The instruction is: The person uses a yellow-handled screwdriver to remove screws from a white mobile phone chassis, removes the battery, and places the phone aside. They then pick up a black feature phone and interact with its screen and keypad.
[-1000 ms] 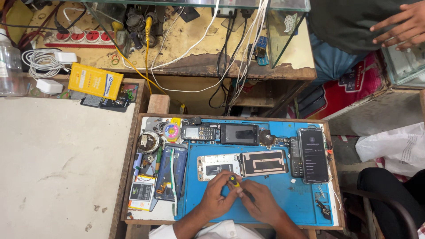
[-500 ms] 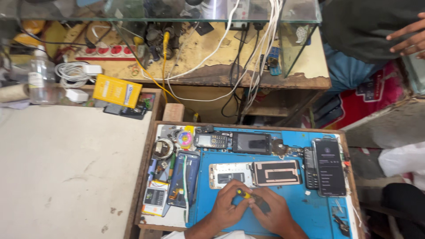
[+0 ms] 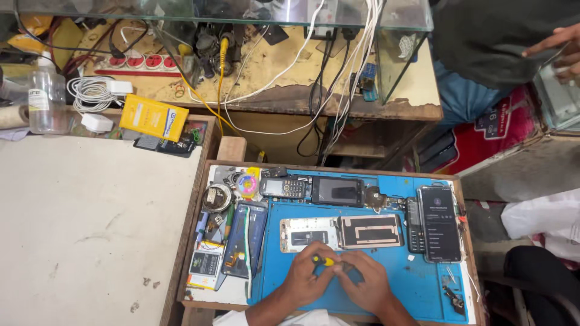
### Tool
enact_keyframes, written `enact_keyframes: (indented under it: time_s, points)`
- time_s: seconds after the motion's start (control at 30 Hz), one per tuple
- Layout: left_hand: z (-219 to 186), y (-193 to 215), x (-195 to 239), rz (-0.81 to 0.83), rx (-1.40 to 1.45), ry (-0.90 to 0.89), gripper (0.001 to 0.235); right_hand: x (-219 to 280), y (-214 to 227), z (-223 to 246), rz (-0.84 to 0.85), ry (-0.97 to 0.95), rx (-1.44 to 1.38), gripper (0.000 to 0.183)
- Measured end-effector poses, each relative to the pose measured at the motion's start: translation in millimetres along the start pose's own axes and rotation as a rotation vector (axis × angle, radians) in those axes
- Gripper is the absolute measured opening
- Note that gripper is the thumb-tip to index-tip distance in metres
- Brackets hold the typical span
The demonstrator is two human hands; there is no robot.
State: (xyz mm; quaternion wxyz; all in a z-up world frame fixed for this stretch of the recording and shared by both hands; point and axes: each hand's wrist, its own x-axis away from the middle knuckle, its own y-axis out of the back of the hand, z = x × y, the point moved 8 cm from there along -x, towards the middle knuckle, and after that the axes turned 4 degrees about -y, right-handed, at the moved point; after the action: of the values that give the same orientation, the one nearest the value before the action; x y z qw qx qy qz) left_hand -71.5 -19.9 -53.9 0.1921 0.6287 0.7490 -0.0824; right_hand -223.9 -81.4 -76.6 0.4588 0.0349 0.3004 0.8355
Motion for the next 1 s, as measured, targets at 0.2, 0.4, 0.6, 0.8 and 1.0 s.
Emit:
enact_keyframes:
  time_s: [0.2,0.4,0.6,0.8,1.0]
  points:
    - [-11.9,4.9,-4.7,-0.088,0.121,-0.024,0.013,-8.0,49.2,69.8,-0.275,0.242,0.218,0.053]
    - [-0.1,0.8,6.6,-0.014,0.105,0.019,0.022,37.5,112.1,116.7,-0.727,0.653,0.436,0.041]
    - [-2.5,6.2,0.8,-0.044,0.081,0.014,0.028,4.4,110.0,105.5,-0.582,0.478,0.358,0.024]
    - [-16.9,11.0,-0.1,-0.046,-0.021,-0.034,0.027,-4.2,71.2,91.7,-0.481,0.373,0.097,0.029]
    - [-17.5,2.7,-3.9,0.12,-0.135,0.013,0.031,-16.3,13.0,60.7,-0.186,0.131,0.008,0.036]
